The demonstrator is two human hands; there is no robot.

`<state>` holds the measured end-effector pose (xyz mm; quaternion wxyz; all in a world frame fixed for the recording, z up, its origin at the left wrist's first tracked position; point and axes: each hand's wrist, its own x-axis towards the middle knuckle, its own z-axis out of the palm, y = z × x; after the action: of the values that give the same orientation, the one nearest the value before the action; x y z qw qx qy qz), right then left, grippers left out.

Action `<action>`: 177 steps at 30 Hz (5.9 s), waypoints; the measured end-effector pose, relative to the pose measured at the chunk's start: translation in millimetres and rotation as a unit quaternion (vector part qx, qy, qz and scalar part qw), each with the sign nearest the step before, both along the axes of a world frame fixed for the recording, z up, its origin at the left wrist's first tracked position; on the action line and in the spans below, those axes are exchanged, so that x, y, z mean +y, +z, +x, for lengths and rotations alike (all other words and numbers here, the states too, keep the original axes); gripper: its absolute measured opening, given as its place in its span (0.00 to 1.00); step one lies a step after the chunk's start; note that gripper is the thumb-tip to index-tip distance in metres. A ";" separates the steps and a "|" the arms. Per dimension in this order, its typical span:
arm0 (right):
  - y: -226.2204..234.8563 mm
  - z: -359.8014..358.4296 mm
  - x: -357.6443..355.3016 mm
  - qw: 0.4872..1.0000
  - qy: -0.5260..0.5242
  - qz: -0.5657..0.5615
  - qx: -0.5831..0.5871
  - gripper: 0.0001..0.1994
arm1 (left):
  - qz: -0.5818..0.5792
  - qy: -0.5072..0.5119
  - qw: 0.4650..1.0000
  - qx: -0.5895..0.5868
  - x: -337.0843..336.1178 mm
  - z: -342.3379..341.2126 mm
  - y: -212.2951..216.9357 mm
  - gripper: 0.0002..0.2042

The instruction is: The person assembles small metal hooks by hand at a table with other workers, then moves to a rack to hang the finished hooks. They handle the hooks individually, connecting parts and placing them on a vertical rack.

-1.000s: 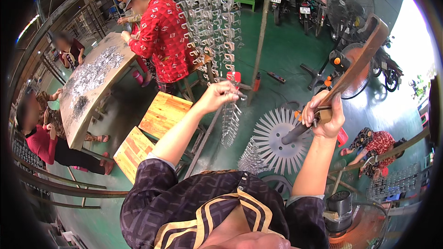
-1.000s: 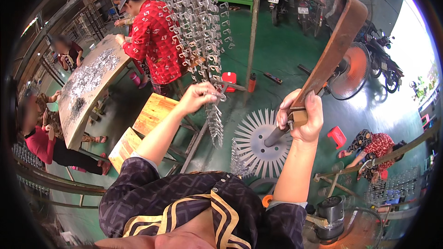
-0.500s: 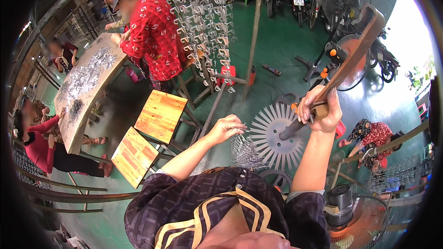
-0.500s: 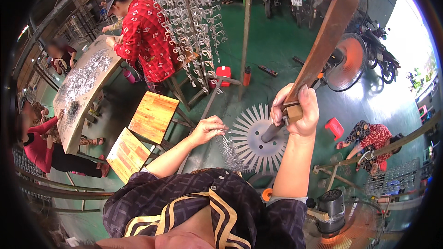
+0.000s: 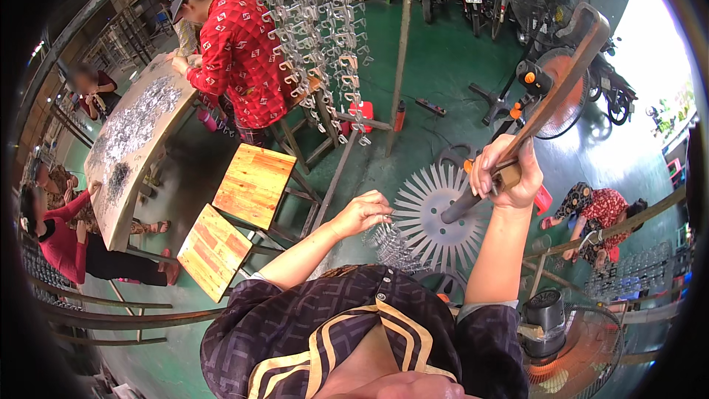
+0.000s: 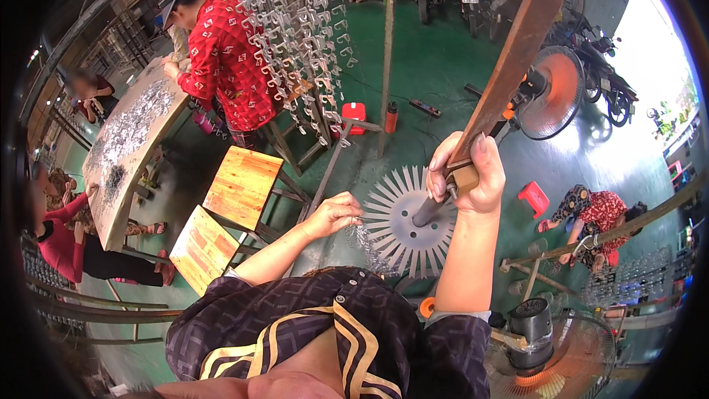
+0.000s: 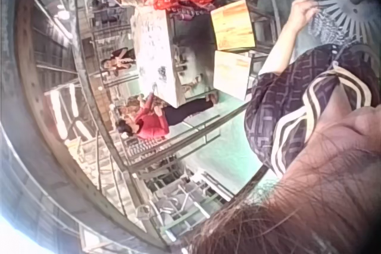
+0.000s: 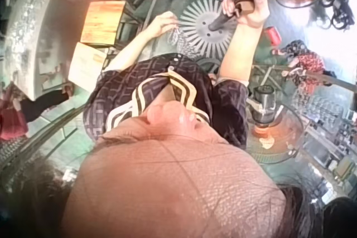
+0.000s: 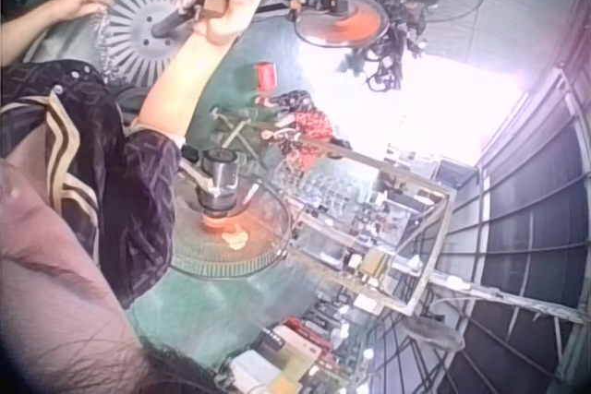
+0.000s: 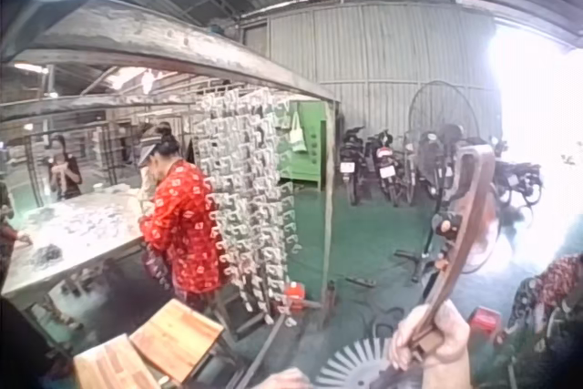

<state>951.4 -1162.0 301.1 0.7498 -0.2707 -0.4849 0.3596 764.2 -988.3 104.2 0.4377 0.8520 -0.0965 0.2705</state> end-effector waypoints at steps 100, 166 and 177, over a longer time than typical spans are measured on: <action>-140.8 193.6 92.0 0.953 -0.097 -0.284 0.054 0.21 | 0.022 0.147 0.989 -0.026 23.2 282.3 167.7 0.13; 7.9 125.5 108.1 0.885 -0.421 -0.092 -0.174 0.10 | -0.104 0.385 0.888 -0.228 230.7 32.8 308.3 0.12; 9.8 129.3 111.3 0.884 -0.421 -0.095 -0.178 0.09 | -0.261 0.314 0.912 -0.037 184.3 14.9 118.9 0.04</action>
<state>1080.7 -1050.7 310.9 0.7022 -0.5792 -0.4141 0.0003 779.1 -804.0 223.1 0.5329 0.6832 0.2336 0.4413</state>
